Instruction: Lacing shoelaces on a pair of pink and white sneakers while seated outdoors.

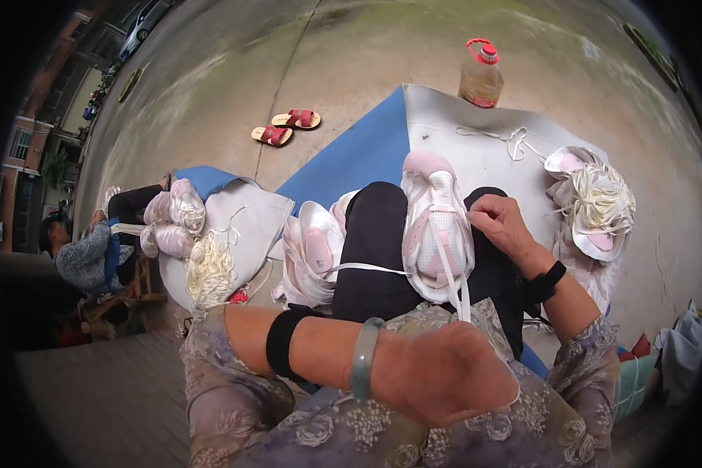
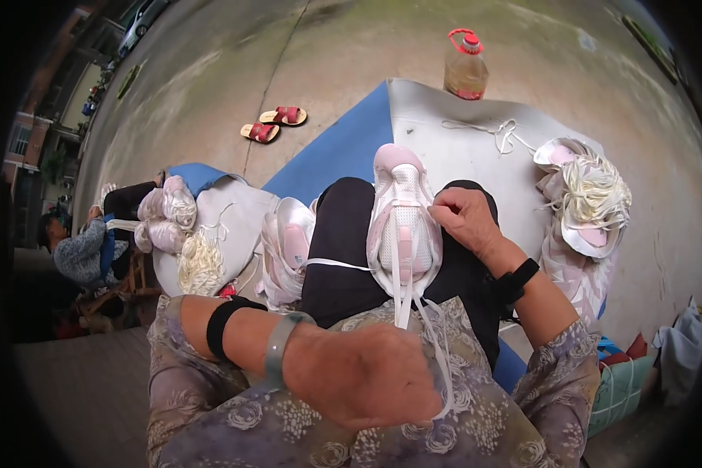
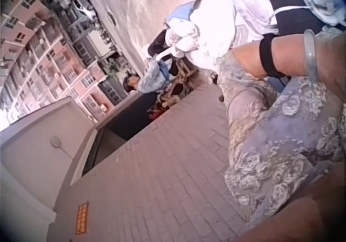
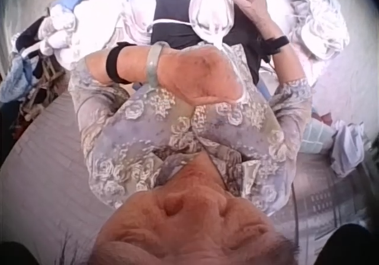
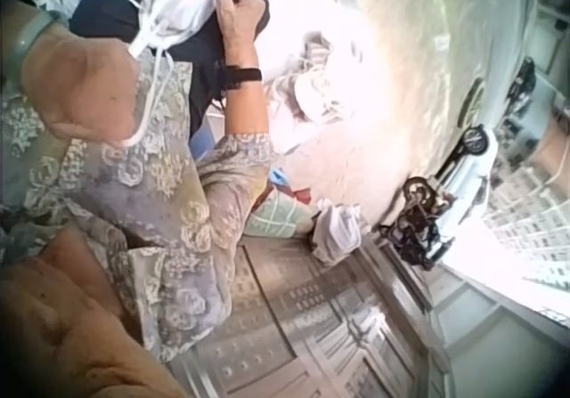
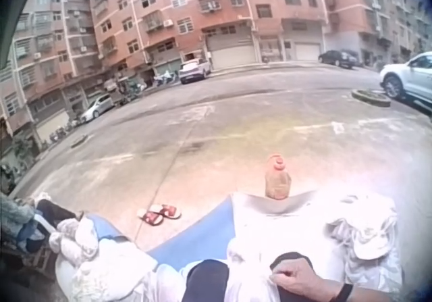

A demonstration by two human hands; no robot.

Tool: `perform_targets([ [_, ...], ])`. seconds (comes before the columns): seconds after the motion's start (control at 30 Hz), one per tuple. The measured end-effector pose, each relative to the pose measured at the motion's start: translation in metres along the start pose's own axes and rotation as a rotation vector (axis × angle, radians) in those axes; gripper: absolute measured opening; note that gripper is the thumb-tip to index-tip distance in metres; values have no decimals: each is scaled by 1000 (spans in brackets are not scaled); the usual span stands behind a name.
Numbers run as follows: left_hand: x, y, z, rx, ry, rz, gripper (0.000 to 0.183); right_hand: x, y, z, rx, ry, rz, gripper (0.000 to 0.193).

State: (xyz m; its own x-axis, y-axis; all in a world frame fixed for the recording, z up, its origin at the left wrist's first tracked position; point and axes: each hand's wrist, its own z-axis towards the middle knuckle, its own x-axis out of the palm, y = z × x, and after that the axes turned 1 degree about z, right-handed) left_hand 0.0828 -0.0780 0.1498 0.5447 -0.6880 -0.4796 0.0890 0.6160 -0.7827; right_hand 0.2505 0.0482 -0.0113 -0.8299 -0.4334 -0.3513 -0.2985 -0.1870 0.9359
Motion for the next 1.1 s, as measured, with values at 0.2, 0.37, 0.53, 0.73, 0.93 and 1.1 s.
perform_targets([
  [0.2,2,4,9,-54,-14,5,19,16,24,-28,-444,96,-338,15],
  [0.37,17,10,14,35,-168,1,14,33,23,-23,-420,-13,-429,33],
  [0.53,23,12,14,59,-306,7,13,39,28,-21,-352,52,-341,39],
  [0.73,22,12,13,23,-243,-5,15,41,31,-21,-313,60,-355,44],
  [0.93,19,11,10,41,-275,11,15,20,24,-34,-309,12,-198,18],
  [1.1,21,13,14,9,-174,-97,14,17,35,-15,47,-102,116,16],
])
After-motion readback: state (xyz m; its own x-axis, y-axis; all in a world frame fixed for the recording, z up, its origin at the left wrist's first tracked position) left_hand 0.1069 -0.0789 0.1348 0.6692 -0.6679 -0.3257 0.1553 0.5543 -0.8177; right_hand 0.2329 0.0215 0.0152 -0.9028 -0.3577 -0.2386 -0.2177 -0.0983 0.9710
